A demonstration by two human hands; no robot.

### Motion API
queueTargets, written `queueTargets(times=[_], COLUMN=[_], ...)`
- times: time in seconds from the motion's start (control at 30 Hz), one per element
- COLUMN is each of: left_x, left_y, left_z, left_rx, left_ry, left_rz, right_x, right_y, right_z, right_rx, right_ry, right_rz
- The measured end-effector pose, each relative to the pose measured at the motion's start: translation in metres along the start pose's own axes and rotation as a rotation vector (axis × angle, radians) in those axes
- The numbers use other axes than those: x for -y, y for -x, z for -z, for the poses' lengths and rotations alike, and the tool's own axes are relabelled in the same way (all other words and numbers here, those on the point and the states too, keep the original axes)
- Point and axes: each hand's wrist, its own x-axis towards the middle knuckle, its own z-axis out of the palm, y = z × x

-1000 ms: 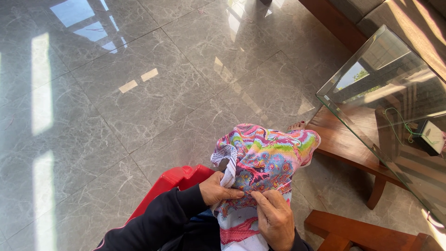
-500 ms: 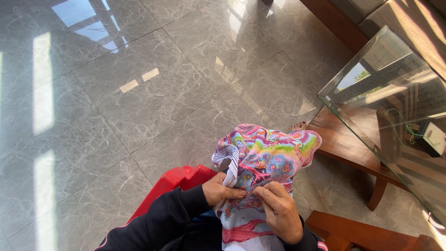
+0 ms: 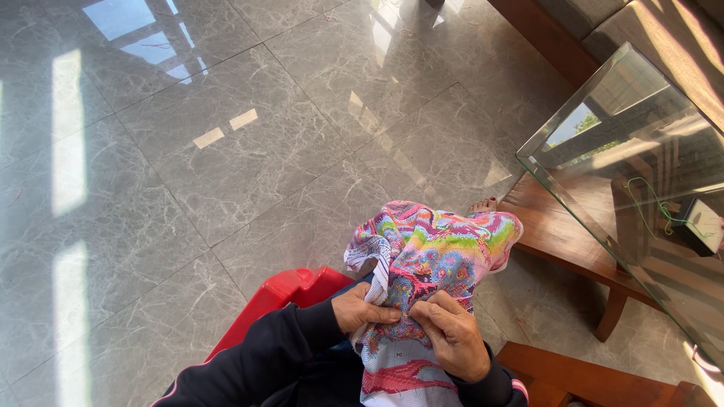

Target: A person is seated in a red chair, performing cross-stitching on a colorful, patterned piece of fabric using a needle and thread.

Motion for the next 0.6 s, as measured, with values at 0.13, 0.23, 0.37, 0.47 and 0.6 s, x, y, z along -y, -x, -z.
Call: queueTargets(times=[0.13, 0.23, 0.37, 0.47, 0.6], left_x=[0.009, 0.0, -0.015, -0.008, -0.006], left_y=[-0.004, 0.004, 0.015, 0.014, 0.017], left_z=[0.0, -0.011, -0.03, -0.034, -0.041], left_rx=[0.045, 0.05, 0.01, 0.029, -0.072], left_ry=[-0.011, -0.034, -0.126, -0.008, -0.019], left_rz=[-0.123, -0.184, -0.172, -0.217, -0.231], right_x=[0.004, 0.025, 0.039, 0.041, 0.045], right_y=[0.001, -0.004, 0.009, 0.02, 0.02], right_z=[-0.003, -0.002, -0.01, -0.027, -0.036], right_rx=[-0.05, -0.141, -0.297, -0.376, -0.31], right_ry=[0.036, 0.096, 0.24, 0.345, 0.691], right_rz=[0.013, -0.01, -0.025, 0.026, 0.193])
